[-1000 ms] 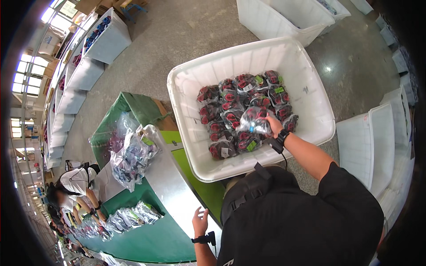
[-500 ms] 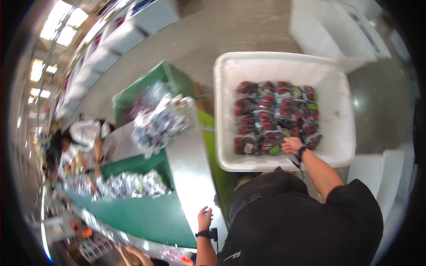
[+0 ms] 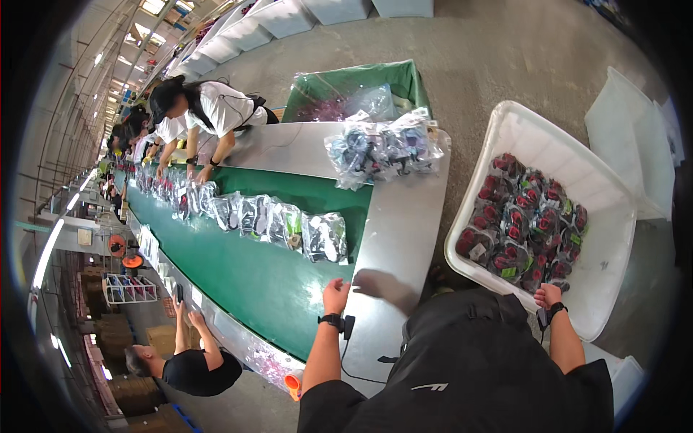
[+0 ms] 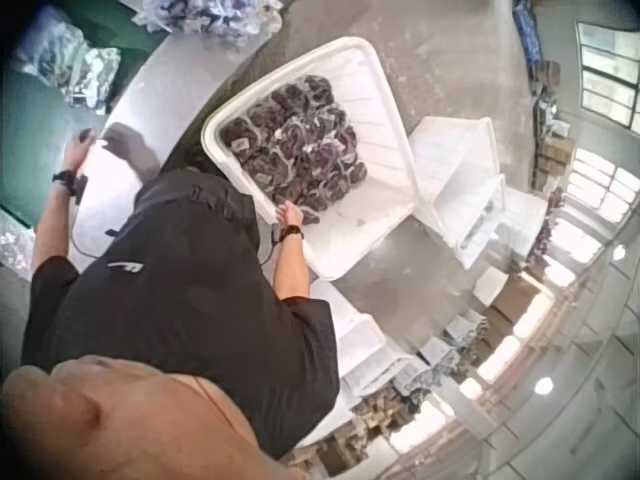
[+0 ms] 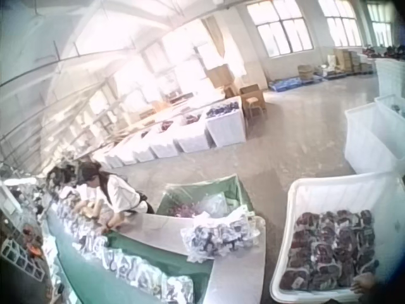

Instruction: The person repeatedly picks packaged footwear from a white bin and places them onto a green conveyor belt. The items are handled one at a time and moved to the belt where other workers are present.

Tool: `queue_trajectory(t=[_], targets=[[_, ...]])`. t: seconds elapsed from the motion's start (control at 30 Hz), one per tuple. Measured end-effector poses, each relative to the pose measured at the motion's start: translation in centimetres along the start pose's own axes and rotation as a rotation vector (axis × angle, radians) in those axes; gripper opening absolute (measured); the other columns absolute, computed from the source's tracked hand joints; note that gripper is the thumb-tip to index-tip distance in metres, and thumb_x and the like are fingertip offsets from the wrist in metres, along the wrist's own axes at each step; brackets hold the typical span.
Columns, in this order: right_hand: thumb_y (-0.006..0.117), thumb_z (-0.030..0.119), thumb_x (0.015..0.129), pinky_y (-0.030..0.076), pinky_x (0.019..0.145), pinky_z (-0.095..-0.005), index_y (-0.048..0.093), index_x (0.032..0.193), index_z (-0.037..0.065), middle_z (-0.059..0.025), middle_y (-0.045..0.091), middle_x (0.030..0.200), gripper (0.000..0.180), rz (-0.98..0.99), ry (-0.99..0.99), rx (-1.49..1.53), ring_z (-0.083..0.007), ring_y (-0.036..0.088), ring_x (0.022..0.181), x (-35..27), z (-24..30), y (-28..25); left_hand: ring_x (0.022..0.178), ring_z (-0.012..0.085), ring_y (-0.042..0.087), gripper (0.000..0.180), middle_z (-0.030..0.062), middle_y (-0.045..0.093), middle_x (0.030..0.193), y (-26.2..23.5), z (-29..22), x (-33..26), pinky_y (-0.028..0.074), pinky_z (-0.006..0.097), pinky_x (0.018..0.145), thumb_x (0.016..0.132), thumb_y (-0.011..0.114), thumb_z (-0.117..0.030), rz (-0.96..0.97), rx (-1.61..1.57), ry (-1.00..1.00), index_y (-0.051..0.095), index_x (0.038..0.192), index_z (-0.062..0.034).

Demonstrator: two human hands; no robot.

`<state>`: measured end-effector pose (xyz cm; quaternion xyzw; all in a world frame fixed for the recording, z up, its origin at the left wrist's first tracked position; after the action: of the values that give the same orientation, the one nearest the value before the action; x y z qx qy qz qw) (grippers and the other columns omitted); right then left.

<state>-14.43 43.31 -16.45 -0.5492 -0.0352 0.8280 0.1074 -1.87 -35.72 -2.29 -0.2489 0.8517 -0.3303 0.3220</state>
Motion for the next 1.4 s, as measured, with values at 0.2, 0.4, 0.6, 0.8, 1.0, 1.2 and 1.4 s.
queue_trajectory(t=[0.2,0.4,0.6,0.8,1.0,1.2,1.4], targets=[[0.06,0.028,0.093,0.053,0.045,-0.0361,0.058,0.109,0.013,-0.0072,0.064,0.081,0.023,-0.001,-0.147,0.03,-0.0208,0.065,0.063,-1.8,0.2,5.4,0.101,0.0341,0.066,0.045,0.0218,0.069,0.107,-5.1,1.8,10.0,0.051,0.041,0.089,0.081,0.075,-0.031,-0.319,-0.102,-0.007,0.067,0.109,0.0026],[0.058,0.018,0.092,0.053,0.043,-0.0346,0.058,0.101,0.008,-0.0087,0.062,0.073,0.014,0.109,-0.181,-0.249,-0.0228,0.064,0.053,-5.6,0.6,9.1,0.119,0.0371,0.059,0.069,0.0255,0.062,0.125,-5.9,4.3,17.2,0.046,0.041,0.101,0.078,0.073,-0.043,-0.282,-0.095,-0.218,0.059,0.127,0.0035],[0.056,0.016,0.092,0.054,0.045,-0.0354,0.058,0.108,0.002,-0.0117,0.063,0.076,0.021,0.03,-0.173,-0.392,-0.0247,0.067,0.056,-7.2,3.9,7.9,0.121,0.04,0.057,0.093,0.0305,0.058,0.128,-1.9,6.1,17.8,0.046,0.04,0.102,0.073,0.072,-0.058,-0.154,-0.125,-0.339,0.051,0.134,0.0085],[0.056,0.016,0.091,0.053,0.044,-0.0341,0.06,0.103,0.002,-0.0107,0.062,0.075,0.018,0.17,-0.2,-0.388,-0.0229,0.065,0.055,-6.6,5.2,9.3,0.092,0.0353,0.065,0.079,0.0236,0.066,0.108,2.2,5.4,14.0,0.053,0.039,0.081,0.073,0.081,-0.042,-0.003,-0.663,-0.348,0.054,0.125,0.0116],[0.058,0.014,0.09,0.052,0.047,-0.0349,0.059,0.105,0.005,-0.0102,0.061,0.076,0.017,0.177,-0.237,-0.433,-0.0219,0.062,0.055,-6.2,5.1,11.3,0.11,0.0357,0.053,0.065,0.0214,0.051,0.118,-0.1,1.3,4.2,0.046,0.041,0.094,0.072,0.081,-0.025,-0.494,-0.418,-0.031,0.05,0.12,0.0047],[0.06,0.013,0.089,0.053,0.046,-0.0326,0.062,0.099,0.004,-0.0098,0.063,0.075,0.014,0.204,-0.263,-0.423,-0.0204,0.066,0.058,-6.3,4.6,12.4,0.115,0.0217,0.053,0.046,0.012,0.054,0.127,2.3,0.8,-3.6,0.052,0.032,0.083,0.08,0.062,0.002,-0.248,-0.727,0.044,0.054,0.125,-0.0047],[0.061,0.018,0.091,0.052,0.052,-0.0287,0.065,0.092,0.004,-0.0047,0.063,0.071,0.015,0.281,-0.43,-0.53,-0.0158,0.065,0.06,-7.9,5.8,13.6,0.118,0.0234,0.052,0.083,0.015,0.046,0.137,5.0,-1.2,-5.0,0.046,0.036,0.098,0.085,0.077,-0.018,-0.087,-0.923,-0.07,0.026,0.15,-0.0064]])
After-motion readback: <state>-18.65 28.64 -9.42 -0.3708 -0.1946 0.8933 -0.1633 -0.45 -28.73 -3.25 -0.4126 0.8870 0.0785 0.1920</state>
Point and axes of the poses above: each hand's wrist, its own x-axis towards the middle knuckle, its own y-axis out of the palm, z = x × y, the point moved 6 cm from there along x, towards the middle knuckle
